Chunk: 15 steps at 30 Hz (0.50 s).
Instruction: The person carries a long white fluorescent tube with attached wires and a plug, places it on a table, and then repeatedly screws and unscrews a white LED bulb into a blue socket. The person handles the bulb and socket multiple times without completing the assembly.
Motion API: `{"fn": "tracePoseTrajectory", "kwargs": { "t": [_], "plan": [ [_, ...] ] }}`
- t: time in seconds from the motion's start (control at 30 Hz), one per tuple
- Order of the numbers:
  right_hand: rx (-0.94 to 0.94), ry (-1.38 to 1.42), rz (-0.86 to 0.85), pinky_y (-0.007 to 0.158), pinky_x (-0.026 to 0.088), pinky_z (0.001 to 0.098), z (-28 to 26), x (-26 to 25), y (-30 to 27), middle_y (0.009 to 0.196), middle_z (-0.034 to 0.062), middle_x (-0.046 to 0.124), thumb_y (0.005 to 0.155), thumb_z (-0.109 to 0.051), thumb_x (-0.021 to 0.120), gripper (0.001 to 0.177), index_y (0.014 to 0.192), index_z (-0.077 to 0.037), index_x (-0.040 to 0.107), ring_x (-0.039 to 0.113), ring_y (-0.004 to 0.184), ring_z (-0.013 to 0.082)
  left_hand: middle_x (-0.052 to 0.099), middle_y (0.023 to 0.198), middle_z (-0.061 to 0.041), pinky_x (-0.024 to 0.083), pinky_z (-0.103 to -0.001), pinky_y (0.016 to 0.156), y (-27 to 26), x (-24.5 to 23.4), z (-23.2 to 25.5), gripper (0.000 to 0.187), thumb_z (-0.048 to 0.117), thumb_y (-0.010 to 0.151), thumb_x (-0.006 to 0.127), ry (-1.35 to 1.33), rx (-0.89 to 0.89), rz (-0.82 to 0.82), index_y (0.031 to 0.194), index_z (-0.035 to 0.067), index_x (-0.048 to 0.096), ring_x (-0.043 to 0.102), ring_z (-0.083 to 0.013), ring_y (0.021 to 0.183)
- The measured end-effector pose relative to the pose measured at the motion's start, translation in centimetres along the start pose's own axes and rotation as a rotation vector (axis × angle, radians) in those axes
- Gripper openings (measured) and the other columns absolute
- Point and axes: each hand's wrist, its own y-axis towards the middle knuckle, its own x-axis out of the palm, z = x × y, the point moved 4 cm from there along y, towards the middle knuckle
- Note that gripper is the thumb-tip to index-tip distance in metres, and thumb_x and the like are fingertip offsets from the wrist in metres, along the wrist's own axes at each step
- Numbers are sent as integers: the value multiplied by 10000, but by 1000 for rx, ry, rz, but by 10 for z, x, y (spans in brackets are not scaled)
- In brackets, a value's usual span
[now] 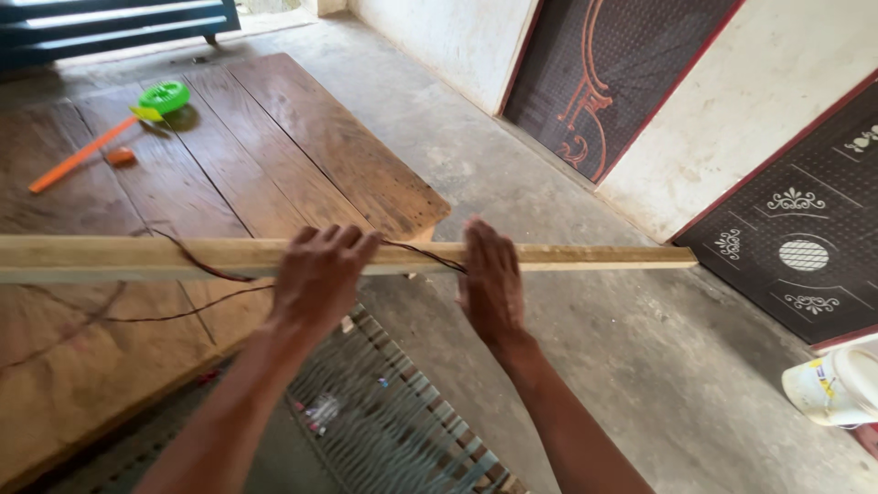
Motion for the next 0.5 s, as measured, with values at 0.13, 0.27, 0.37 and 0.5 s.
{"fn": "tracePoseTrajectory", "kwargs": {
  "t": [0.13, 0.27, 0.37, 0.5],
  "plan": [
    [-149, -32, 40, 1213, 315, 511, 12, 1, -39, 1525, 202, 492, 867, 54, 593, 621, 1473, 36, 464, 448, 1429, 350, 753, 1053, -41, 527, -424, 869, -21, 18, 43, 415, 36, 837, 627, 133, 39, 144, 1211, 193, 710, 707, -216, 992],
    [-124, -26, 51, 1235, 318, 499, 46, -15, -91, 1538, 176, 507, 889, 78, 536, 552, 1436, 3, 514, 458, 1443, 335, 758, 1096, -40, 518, -435, 852, -49, 40, 94, 500, -39, 827, 606, 95, 2, 101, 1252, 198, 723, 708, -211, 991],
    [-109, -20, 69, 1231, 306, 508, 79, -60, -137, 1525, 166, 516, 912, 68, 518, 511, 1417, -1, 541, 461, 1445, 327, 757, 1097, -24, 508, -417, 919, -55, 34, 172, 366, -10, 967, 600, -26, -58, 119, 1258, 176, 721, 694, -206, 1035],
    [-99, -56, 70, 1215, 302, 509, 119, -113, -174, 1506, 174, 530, 919, 48, 520, 483, 1399, 6, 554, 464, 1430, 331, 739, 1087, -54, 504, -415, 910, -43, 20, 252, 358, 14, 936, 621, 10, -36, 137, 1242, 170, 722, 682, -217, 1032]
  ]
}}
